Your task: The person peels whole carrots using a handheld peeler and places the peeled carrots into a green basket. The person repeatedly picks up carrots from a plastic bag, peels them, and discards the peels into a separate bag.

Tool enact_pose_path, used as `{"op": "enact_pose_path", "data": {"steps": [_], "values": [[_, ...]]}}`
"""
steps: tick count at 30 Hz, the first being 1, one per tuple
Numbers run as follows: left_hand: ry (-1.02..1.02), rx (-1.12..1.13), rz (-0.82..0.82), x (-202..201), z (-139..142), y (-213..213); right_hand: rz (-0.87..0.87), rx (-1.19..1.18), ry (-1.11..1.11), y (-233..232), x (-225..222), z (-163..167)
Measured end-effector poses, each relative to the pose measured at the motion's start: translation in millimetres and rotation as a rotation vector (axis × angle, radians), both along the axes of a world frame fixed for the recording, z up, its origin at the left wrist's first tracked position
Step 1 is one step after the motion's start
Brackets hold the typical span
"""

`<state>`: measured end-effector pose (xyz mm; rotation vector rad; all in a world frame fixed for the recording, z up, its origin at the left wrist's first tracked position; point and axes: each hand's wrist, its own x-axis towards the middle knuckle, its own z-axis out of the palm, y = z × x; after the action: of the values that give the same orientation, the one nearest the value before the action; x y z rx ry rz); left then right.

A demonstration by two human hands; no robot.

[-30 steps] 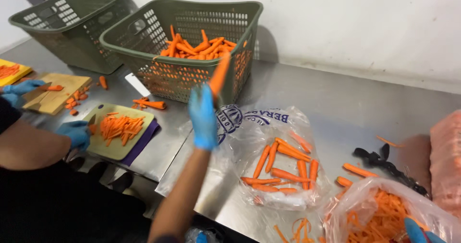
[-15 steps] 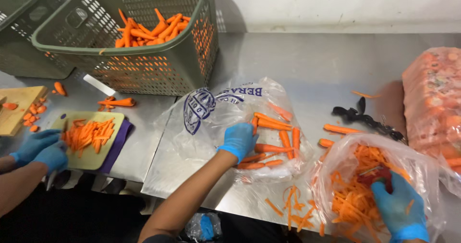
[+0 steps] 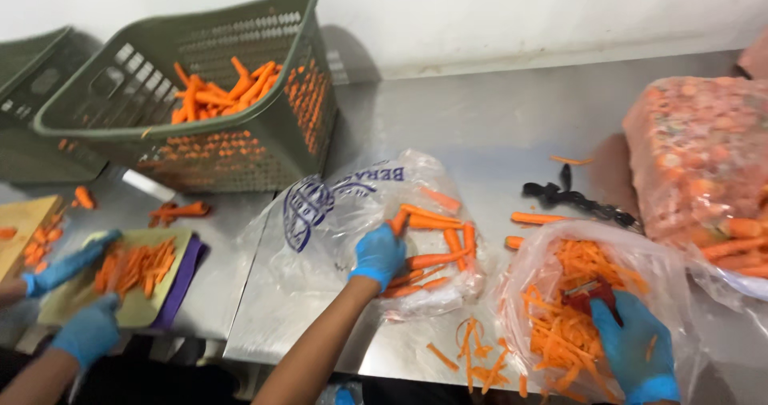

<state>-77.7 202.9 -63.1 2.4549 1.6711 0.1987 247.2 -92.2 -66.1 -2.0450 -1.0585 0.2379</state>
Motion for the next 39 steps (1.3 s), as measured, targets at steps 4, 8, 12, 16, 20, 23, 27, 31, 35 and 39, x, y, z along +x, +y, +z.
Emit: {"op": "enact_pose_path", "data": {"steps": [4,8,12,16,20,23,27,31,35,39], "values": [[-0.406,-0.049,0.108,-20.9,31.2,-26.0,-0.032,-0.195,0.051,-11.3,7.8,5.9],[-0.95,-0.384,-0.089,-9.8,54.0,-90.0,-0.004,-0.007,-0.302,-14.1,9.1,28.9],[-0.898,-0.422,-0.262,44.0,61.9,-158.9,0.063,0.11,-0.251,2.9,-13.7,67.7],[-0.867,-0.452,-0.409,84.9,71.1,-189.3,0.12,0.235,-0.509,29.3,-40.1,102.4],[-0.919,-0.56,-0.369,97.3,76.9,-194.0,0.152,0.301,-0.614,40.0,-45.4,117.5],[-0.99,-0.672,-0.329,97.5,75.1,-196.0,0.147,0.267,-0.604,41.9,-42.1,109.9],[-1.026,-0.745,-0.322,90.3,71.5,-195.5,0.178,0.125,-0.623,47.2,-24.2,86.0],[-1.042,-0.766,-0.267,77.0,72.7,-187.2,0.095,-0.083,-0.616,51.2,20.8,75.7],[-1.018,-0.587,-0.338,77.8,74.7,-177.8,0.094,-0.033,-0.553,51.4,27.5,79.6],[-0.938,-0.436,-0.452,91.2,77.5,-173.2,0.233,0.13,-0.402,63.0,-10.2,77.1]]}}
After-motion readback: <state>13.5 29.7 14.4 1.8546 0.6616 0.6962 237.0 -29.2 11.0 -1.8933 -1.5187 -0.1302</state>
